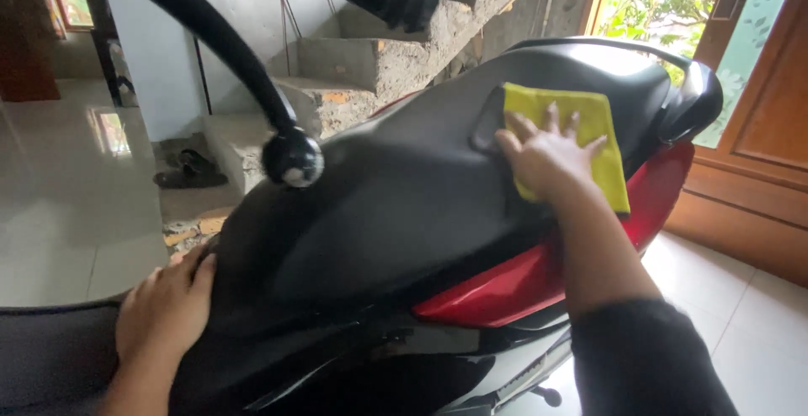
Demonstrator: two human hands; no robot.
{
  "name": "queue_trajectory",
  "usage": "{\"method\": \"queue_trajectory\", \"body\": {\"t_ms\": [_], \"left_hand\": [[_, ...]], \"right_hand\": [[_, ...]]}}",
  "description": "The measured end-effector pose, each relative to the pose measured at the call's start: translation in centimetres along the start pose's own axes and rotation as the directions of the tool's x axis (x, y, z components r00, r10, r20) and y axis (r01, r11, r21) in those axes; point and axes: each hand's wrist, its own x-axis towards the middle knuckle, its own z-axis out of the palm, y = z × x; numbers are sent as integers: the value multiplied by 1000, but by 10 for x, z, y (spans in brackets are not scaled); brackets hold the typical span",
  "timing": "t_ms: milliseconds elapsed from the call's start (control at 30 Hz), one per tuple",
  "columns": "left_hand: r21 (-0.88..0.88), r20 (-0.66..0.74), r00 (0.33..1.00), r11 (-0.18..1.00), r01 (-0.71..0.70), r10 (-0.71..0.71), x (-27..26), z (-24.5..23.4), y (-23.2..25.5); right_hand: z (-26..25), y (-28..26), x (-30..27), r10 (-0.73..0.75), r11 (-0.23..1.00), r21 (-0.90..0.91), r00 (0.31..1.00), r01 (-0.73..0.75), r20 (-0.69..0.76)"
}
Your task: Wiping the seat and side panels of a motorcycle with a yellow microfiber cloth to clean it.
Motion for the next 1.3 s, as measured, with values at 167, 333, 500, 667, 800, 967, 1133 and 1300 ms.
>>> {"method": "queue_trajectory", "body": {"t_ms": [167,333,500,667,800,967,1133,1300], "left_hand": [[-32,-12,1000,999,5,-5,-1,1,-1],[-45,0,1000,999,1,-1,-3,3,-3],[-60,-32,999,998,33,-35,11,15,-10],[-44,-33,997,997,66,-68,19,22,-16],[-28,16,999,999,43,-42,7,11,-5],[-33,53,997,998,61,-59,1,3,-1],[-23,1,1000,999,26,-26,4,10,-8],[-77,-17,1000,997,18,-19,6,16,-13]], "right_hand": [[26,-39,-44,-276,961,19,960,277,-47],[36,-65,-40,-723,677,100,685,729,-91],[14,-21,40,-459,888,6,888,459,-12],[2,10,32,30,998,64,999,-29,-25],[19,14,17,-17,999,37,995,21,-102],[58,-51,-47,-228,960,121,955,253,-189],[107,-94,-98,-767,625,-335,473,706,-434],[84,-45,-25,-675,715,-221,573,663,-465]]}}
